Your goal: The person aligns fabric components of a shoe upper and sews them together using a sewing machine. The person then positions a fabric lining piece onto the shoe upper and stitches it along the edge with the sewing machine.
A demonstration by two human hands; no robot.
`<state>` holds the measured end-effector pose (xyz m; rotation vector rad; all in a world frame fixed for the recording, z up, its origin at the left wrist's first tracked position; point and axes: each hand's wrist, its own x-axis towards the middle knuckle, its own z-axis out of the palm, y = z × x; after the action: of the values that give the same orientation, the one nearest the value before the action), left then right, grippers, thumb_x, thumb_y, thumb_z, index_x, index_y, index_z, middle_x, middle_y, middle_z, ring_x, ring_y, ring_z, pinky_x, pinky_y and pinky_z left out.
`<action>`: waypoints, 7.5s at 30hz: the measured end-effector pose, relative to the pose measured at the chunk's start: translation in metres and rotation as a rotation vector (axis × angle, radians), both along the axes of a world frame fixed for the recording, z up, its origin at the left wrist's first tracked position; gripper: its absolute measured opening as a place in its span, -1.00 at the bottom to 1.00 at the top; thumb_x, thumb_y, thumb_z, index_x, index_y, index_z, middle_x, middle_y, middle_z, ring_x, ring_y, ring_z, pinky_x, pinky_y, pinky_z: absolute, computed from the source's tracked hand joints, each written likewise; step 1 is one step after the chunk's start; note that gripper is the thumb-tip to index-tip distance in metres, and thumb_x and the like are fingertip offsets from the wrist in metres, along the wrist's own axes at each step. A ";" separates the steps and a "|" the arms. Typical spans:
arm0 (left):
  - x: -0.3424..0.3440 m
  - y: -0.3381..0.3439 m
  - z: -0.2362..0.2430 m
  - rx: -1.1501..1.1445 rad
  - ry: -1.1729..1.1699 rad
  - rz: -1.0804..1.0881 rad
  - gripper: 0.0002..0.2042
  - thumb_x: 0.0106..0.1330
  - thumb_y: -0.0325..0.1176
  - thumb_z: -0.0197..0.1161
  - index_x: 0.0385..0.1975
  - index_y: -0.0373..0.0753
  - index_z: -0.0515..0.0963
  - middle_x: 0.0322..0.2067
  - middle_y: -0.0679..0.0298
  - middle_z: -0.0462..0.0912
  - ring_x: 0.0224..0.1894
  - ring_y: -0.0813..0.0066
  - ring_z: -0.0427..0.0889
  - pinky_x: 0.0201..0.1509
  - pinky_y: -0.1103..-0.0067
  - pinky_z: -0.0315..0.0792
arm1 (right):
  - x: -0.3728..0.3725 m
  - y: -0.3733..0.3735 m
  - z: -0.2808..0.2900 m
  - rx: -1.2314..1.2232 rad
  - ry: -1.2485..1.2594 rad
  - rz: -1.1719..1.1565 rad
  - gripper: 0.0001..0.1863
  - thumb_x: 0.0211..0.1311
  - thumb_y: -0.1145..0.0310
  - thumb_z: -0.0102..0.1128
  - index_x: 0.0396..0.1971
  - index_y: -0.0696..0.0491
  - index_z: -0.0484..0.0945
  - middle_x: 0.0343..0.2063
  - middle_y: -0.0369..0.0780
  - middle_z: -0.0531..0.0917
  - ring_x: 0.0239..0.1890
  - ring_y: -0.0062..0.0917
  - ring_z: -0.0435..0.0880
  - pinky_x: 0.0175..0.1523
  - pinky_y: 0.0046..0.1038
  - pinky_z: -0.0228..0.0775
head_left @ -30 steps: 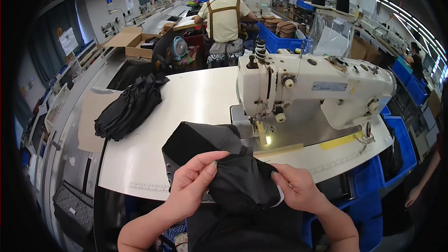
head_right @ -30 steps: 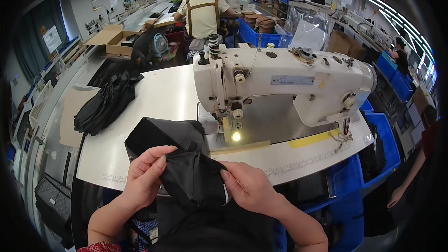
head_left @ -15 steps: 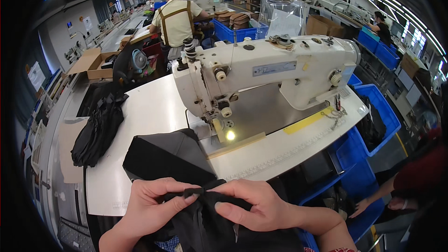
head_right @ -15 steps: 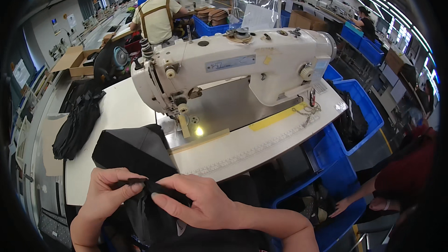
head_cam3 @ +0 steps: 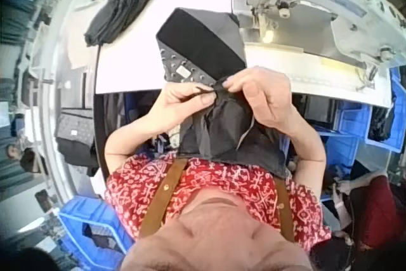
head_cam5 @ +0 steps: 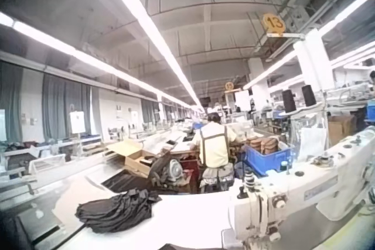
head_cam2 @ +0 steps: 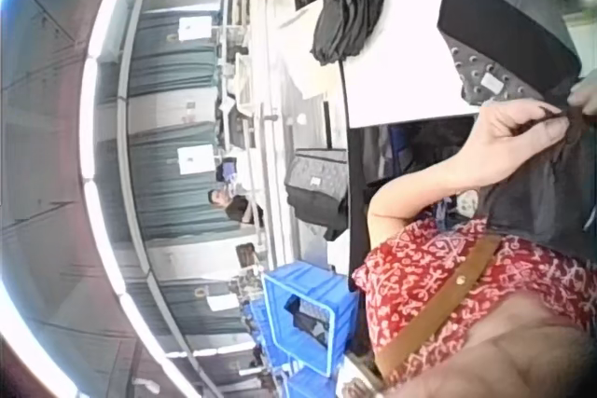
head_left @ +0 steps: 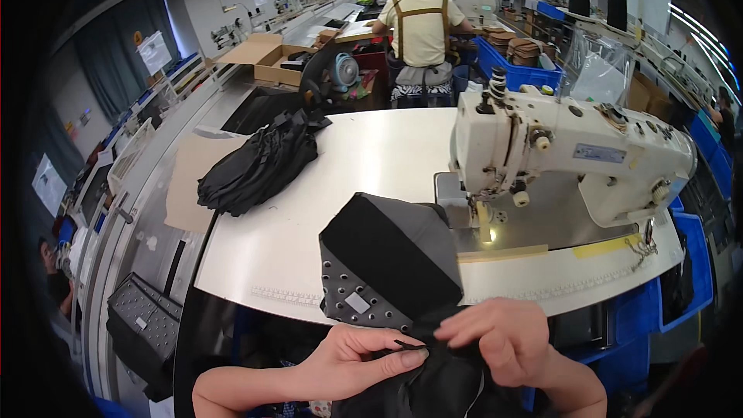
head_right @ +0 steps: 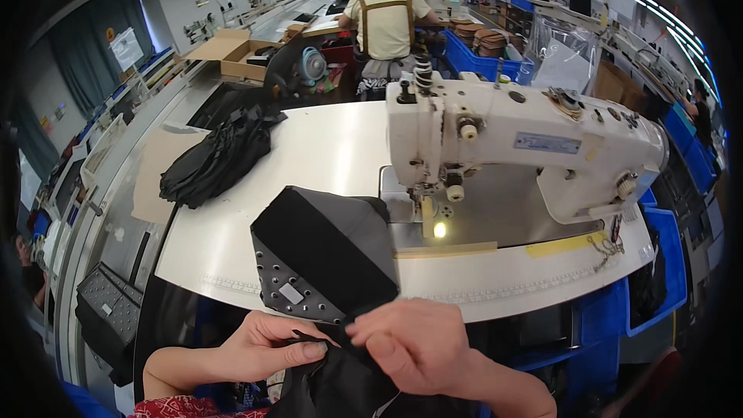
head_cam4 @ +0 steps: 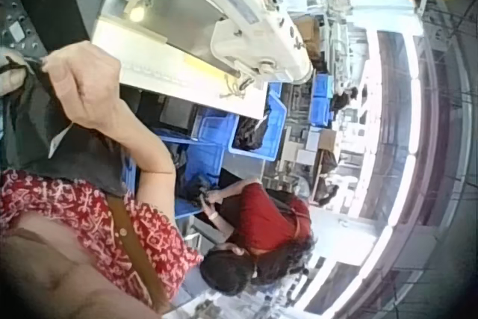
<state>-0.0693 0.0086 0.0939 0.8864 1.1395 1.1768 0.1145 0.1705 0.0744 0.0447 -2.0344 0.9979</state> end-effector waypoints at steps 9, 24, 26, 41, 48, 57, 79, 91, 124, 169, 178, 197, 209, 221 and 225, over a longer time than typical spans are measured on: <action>-0.010 0.015 -0.002 0.214 0.270 0.147 -0.80 0.44 -0.43 0.25 -0.02 -0.32 0.65 -0.18 0.34 0.73 -0.16 0.78 0.59 -0.03 0.75 0.46 | -0.166 0.079 0.023 0.689 -0.313 0.057 -0.51 0.21 0.17 0.34 0.09 0.08 0.54 0.13 -0.03 0.56 0.25 -0.12 0.49 0.30 -0.16 0.31; -0.028 0.044 -0.006 0.140 0.169 0.469 -0.83 0.27 -0.40 0.44 -0.25 -0.36 0.73 -0.32 0.31 0.75 -0.28 0.72 0.64 -0.18 0.73 0.52 | -0.071 0.045 0.064 -0.316 -0.632 0.232 -0.71 0.45 0.26 0.16 -0.05 0.16 0.67 -0.36 -0.26 0.74 -0.35 -0.71 0.60 -0.21 -0.59 0.45; -0.028 0.043 -0.012 0.172 0.174 0.474 -0.82 0.28 -0.39 0.43 -0.23 -0.36 0.73 -0.32 0.32 0.75 -0.28 0.72 0.63 -0.17 0.73 0.52 | -0.064 0.035 0.073 -0.332 -0.752 0.222 -0.70 0.41 0.37 0.22 0.03 0.21 0.62 -0.24 -0.32 0.75 -0.16 -0.75 0.63 -0.04 -0.65 0.46; -0.101 -0.020 0.024 0.629 0.753 0.420 -0.71 0.11 -0.22 0.54 -0.53 -0.29 0.60 -0.59 0.20 0.63 -0.53 0.34 0.64 -0.46 0.54 0.43 | -0.074 -0.039 0.045 -0.610 -0.189 0.417 -0.80 0.55 0.32 0.03 -0.09 0.15 0.49 -0.56 -0.38 0.45 -0.48 -0.78 0.34 -0.35 -0.64 0.26; -0.161 0.097 0.085 0.682 1.893 -0.122 -0.83 0.11 -0.28 0.47 -0.43 -0.22 0.68 -0.40 0.22 0.68 -0.27 0.23 0.66 0.04 0.36 0.45 | -0.164 -0.007 -0.077 -1.078 0.040 0.175 -0.69 0.57 0.25 -0.03 -0.19 0.22 0.54 -0.54 -0.39 0.44 -0.42 -0.75 0.30 -0.32 -0.60 0.23; -0.044 0.161 0.012 0.714 1.712 -0.661 -0.67 0.29 -0.30 0.24 0.03 -0.24 0.60 0.03 0.16 0.65 0.14 0.20 0.58 0.25 0.33 0.42 | -0.097 0.036 -0.091 -1.304 -0.032 -0.028 -0.74 0.58 0.25 -0.12 0.08 0.04 0.42 -0.05 -0.25 0.57 -0.01 -0.53 0.60 0.03 -0.39 0.53; -0.071 0.160 -0.031 0.990 1.674 -0.004 -0.35 -0.04 -0.57 0.17 0.22 -0.17 0.48 -0.08 0.18 0.61 -0.03 0.19 0.61 0.10 0.30 0.52 | -0.094 0.028 -0.076 -1.829 0.309 -0.020 -0.70 0.62 0.24 -0.19 0.13 0.06 0.39 0.03 -0.27 0.54 0.06 -0.56 0.53 0.20 -0.37 0.38; -0.055 0.172 -0.036 0.456 1.402 -0.153 -0.31 0.23 -0.34 0.25 0.39 -0.29 0.22 0.17 -0.02 0.51 0.07 0.02 0.54 0.14 0.31 0.45 | -0.093 0.026 -0.072 -1.811 0.207 -0.054 -0.72 0.60 0.23 -0.11 0.09 0.06 0.42 -0.06 -0.29 0.55 -0.03 -0.59 0.55 0.12 -0.42 0.43; -0.051 0.185 -0.079 0.729 1.513 -0.015 -0.69 0.12 -0.34 0.45 -0.11 -0.15 0.65 -0.05 0.34 0.68 0.06 0.34 0.58 0.05 0.40 0.40 | -0.006 0.118 -0.074 0.491 -0.335 -0.350 -0.73 0.25 0.25 0.30 -0.09 -0.01 0.65 -0.12 -0.34 0.67 -0.27 -0.52 0.68 -0.35 -0.51 0.55; -0.044 0.205 -0.082 0.820 1.534 -0.003 -0.67 -0.05 -0.44 0.36 -0.20 -0.26 0.71 -0.08 0.34 0.71 -0.11 0.43 0.57 0.06 0.45 0.37 | -0.010 0.119 -0.083 0.598 -0.386 -0.278 -0.69 -0.02 0.44 0.30 -0.19 0.08 0.68 -0.08 -0.22 0.70 -0.56 -0.67 0.54 -0.48 -0.61 0.43; -0.043 0.207 -0.082 0.847 1.533 -0.010 -0.72 0.03 -0.42 0.32 -0.20 -0.24 0.71 -0.09 0.33 0.71 -0.02 0.36 0.57 0.27 0.29 0.35 | -0.008 0.138 -0.073 0.505 -0.463 -0.394 -0.63 -0.04 0.45 0.29 -0.12 -0.03 0.67 -0.32 -0.29 0.71 -0.58 -0.49 0.55 -0.51 -0.45 0.44; -0.050 0.218 -0.083 0.808 1.478 -0.022 -0.75 0.09 -0.42 0.26 -0.22 -0.23 0.72 -0.09 0.30 0.71 0.02 0.35 0.58 0.36 0.25 0.31 | -0.011 0.147 -0.073 0.514 -0.562 -0.467 -0.53 0.05 0.50 0.26 0.05 0.01 0.64 -0.21 -0.20 0.65 -0.40 -0.43 0.63 -0.40 -0.39 0.49; -0.050 0.224 -0.091 0.824 1.524 0.024 -0.74 0.09 -0.43 0.26 -0.20 -0.22 0.71 -0.09 0.31 0.71 0.02 0.33 0.59 0.36 0.25 0.32 | -0.014 0.147 -0.081 0.684 -0.628 -0.549 -0.55 0.09 0.43 0.26 0.06 0.01 0.61 -0.19 -0.27 0.64 -0.34 -0.44 0.66 -0.37 -0.43 0.49; -0.054 0.227 -0.091 0.824 1.559 -0.003 -0.74 0.07 -0.43 0.30 -0.20 -0.18 0.72 -0.11 0.35 0.73 0.02 0.35 0.60 0.35 0.25 0.35 | -0.020 0.144 -0.078 0.700 -0.532 -0.610 -0.57 0.00 0.44 0.32 -0.03 0.04 0.63 -0.38 -0.31 0.66 -0.51 -0.46 0.59 -0.50 -0.50 0.46; -0.057 0.229 -0.087 0.821 1.540 -0.030 -0.75 0.08 -0.44 0.32 -0.20 -0.18 0.72 -0.13 0.35 0.73 0.02 0.34 0.61 0.35 0.25 0.35 | -0.018 0.142 -0.076 0.730 -0.561 -0.635 -0.55 -0.01 0.43 0.31 -0.02 -0.02 0.62 -0.38 -0.33 0.64 -0.52 -0.47 0.57 -0.53 -0.49 0.45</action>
<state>-0.1259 0.2379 0.0067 2.6805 1.7585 0.7831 0.0962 0.3122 -0.0017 -0.5133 -2.5648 -0.1804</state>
